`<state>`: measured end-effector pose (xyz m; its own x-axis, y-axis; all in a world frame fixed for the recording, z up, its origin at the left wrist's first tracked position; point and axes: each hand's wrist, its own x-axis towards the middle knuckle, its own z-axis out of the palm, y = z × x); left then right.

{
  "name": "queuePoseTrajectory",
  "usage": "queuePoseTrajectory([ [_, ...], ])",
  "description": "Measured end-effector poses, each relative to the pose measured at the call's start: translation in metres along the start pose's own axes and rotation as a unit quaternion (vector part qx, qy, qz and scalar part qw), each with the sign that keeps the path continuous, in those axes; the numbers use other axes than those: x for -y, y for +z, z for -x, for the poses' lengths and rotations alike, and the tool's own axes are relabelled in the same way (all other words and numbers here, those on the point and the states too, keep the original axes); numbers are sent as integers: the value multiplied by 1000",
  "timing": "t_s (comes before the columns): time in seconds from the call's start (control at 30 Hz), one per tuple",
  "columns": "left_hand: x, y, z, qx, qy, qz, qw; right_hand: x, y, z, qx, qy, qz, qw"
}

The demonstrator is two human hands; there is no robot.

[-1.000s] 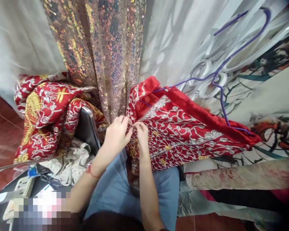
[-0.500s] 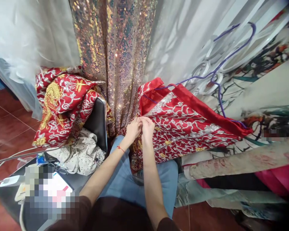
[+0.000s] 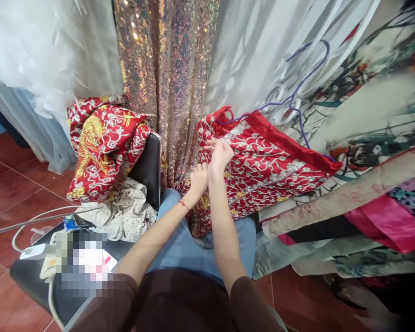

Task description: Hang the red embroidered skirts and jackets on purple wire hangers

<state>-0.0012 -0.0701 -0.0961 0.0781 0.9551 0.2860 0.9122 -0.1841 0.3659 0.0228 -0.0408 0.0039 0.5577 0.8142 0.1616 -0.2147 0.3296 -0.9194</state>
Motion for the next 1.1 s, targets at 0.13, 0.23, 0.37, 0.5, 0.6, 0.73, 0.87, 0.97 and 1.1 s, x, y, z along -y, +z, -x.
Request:
queuePoseTrajectory([
  [0.13, 2, 2, 1, -17, 3, 56, 998, -1, -7, 4, 13, -16, 43, 999],
  [0.23, 7, -4, -3, -34, 5, 75, 997, -3, -23, 7, 85, -51, 93, 991],
  [0.37, 11, -26, -20, -133, 56, 141, 979, -4, -40, 3, 160, -82, 142, 973],
  [0.5, 12, -42, -38, -147, 81, 138, 976, -5, -41, 0, 168, -101, 141, 970],
  [0.6, 13, -42, -45, -107, 112, 148, 977, -4, -38, 1, 170, -74, 107, 977],
  [0.73, 12, -32, -44, -94, 109, 190, 971, -5, -33, 2, 125, 3, 37, 991],
  [0.87, 10, -22, -40, -94, 84, 207, 970, -10, -23, 6, 67, 31, 24, 997],
  [0.97, 9, -22, -37, -95, 68, 203, 972, -9, -14, 10, 42, 18, 27, 999],
  [1.1, 7, -26, -34, -89, 52, 171, 980, -6, -3, 13, 12, 20, -21, 1000],
])
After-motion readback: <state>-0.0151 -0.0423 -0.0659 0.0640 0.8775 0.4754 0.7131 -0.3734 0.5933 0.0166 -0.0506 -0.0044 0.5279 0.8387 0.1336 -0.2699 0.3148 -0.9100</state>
